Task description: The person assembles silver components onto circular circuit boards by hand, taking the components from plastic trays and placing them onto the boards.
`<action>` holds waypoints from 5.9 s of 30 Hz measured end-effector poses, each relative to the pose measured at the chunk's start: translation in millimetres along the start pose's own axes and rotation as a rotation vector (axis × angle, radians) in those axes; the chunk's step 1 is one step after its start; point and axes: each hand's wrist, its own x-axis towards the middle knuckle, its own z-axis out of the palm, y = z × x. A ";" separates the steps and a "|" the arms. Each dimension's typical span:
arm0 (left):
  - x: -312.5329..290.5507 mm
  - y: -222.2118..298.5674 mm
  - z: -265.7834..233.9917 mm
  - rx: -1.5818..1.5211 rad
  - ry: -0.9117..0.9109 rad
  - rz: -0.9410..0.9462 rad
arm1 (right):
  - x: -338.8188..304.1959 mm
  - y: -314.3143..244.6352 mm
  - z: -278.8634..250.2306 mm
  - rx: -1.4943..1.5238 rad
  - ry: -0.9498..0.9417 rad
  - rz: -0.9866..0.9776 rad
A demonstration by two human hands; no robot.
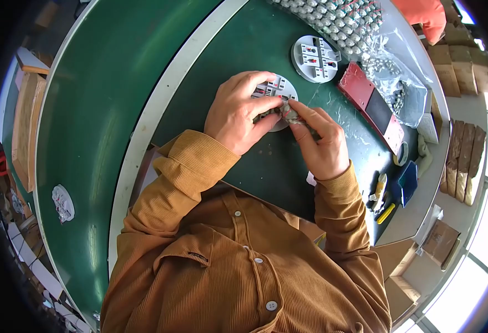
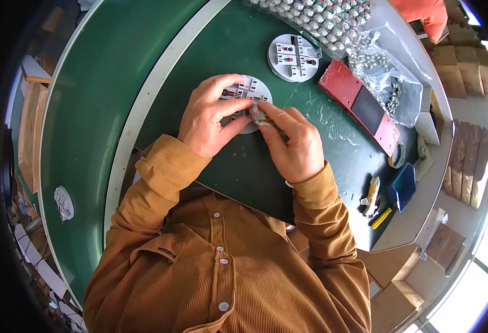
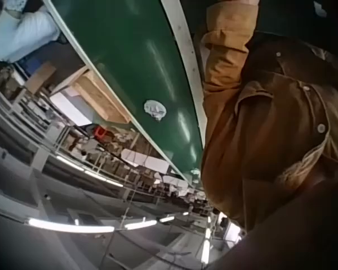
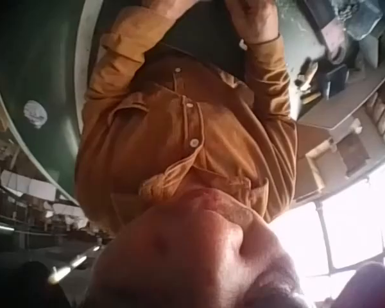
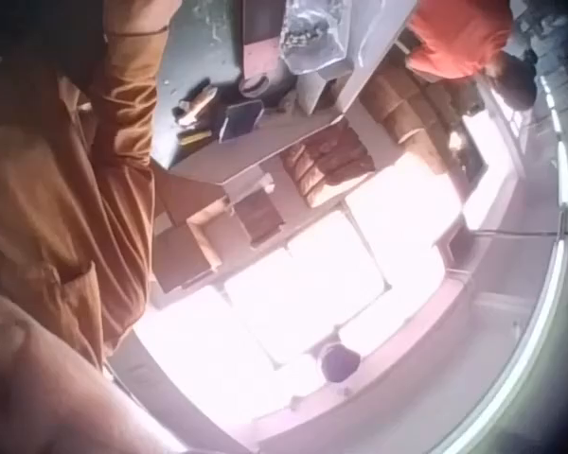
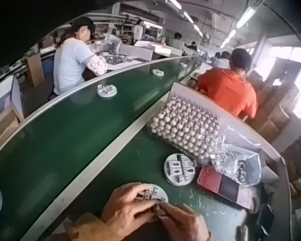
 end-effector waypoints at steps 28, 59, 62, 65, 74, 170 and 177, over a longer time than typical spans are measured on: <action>-4.0 -0.6 -0.3 -0.025 0.008 -0.070 | 22.8 -39.5 -8.2 -0.421 -0.098 -0.025; -6.6 1.7 4.4 -0.031 0.049 -0.077 | 16.4 -33.6 -6.4 -0.367 -0.054 -0.052; -6.8 0.4 3.8 -0.022 0.040 -0.076 | 21.2 -36.8 -7.6 -0.447 -0.077 -0.090; -7.0 -0.6 3.1 -0.016 0.031 -0.071 | 24.0 -38.1 -6.9 -0.530 -0.096 -0.127; -9.6 -7.0 3.8 -0.002 0.034 -0.003 | 9.4 -16.0 -6.6 -0.126 -0.007 -0.010; 28.2 60.5 -15.4 -0.908 -0.032 -0.685 | -28.9 17.6 -16.6 1.539 0.276 0.410; 19.4 61.7 -17.2 -0.845 0.014 -0.663 | -30.7 14.5 -10.3 1.514 0.267 0.426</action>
